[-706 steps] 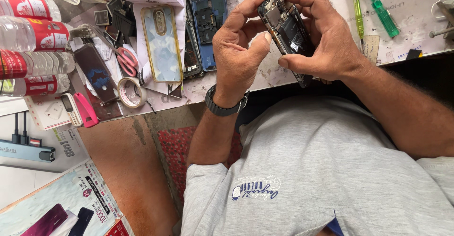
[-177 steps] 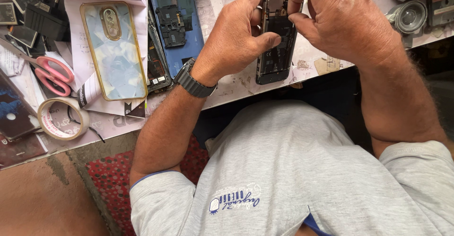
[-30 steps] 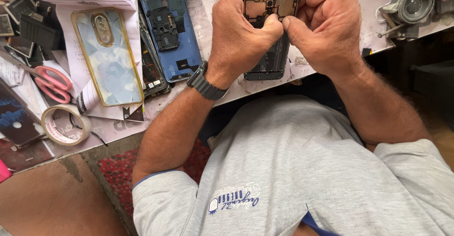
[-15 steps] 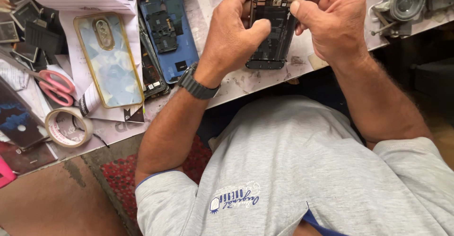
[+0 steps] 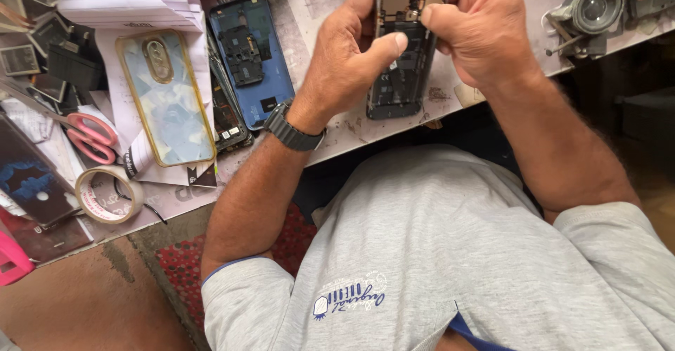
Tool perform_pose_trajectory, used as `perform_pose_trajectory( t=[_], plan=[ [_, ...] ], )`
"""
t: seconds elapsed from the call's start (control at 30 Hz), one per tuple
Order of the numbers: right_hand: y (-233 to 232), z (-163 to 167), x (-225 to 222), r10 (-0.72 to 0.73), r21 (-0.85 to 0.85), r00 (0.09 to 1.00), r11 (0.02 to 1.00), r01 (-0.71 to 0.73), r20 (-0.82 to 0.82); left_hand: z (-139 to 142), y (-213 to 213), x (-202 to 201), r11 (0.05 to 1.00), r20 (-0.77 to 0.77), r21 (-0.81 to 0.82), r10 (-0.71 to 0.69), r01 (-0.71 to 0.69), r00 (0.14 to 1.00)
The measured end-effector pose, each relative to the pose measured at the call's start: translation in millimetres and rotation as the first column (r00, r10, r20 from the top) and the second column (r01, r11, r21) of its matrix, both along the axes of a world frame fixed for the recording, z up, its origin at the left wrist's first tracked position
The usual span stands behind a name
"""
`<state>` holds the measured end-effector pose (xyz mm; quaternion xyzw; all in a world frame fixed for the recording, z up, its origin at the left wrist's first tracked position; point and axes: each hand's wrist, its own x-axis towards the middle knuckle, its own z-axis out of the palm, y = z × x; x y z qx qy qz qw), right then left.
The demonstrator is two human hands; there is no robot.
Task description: The person works on a disassembled smartphone, using a green screwdriver to adjust internal components and connectors. They repeatedly open and close the device, aligning the screen and casing while manipulating the battery and ribbon cables.
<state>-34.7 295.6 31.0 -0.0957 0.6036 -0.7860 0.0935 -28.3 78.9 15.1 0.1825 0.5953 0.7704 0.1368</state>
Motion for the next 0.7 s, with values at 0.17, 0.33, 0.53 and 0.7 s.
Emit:
perform_pose_trajectory(
  t=[0.17,0.33,0.53,0.7],
  plan=[
    [4,19,-4,0.029,-0.172,0.988,0.985,-0.002,0.155,-1,1,4,0.953,0.355,0.284,-0.206,0.104,0.912],
    [-3,27,-2,0.12,-0.323,0.989,0.942,-0.088,0.083,5,4,9,0.859,0.393,0.468,-0.412,0.206,0.822],
    [-5,25,-1,0.016,-0.203,0.995,0.979,0.004,0.097,8,0,7,0.783,0.344,0.587,-0.472,0.207,0.812],
    [4,23,2,0.016,-0.062,1.0,0.998,-0.015,0.009,6,-1,8,0.808,0.384,0.55,-0.469,0.211,0.796]
  ],
)
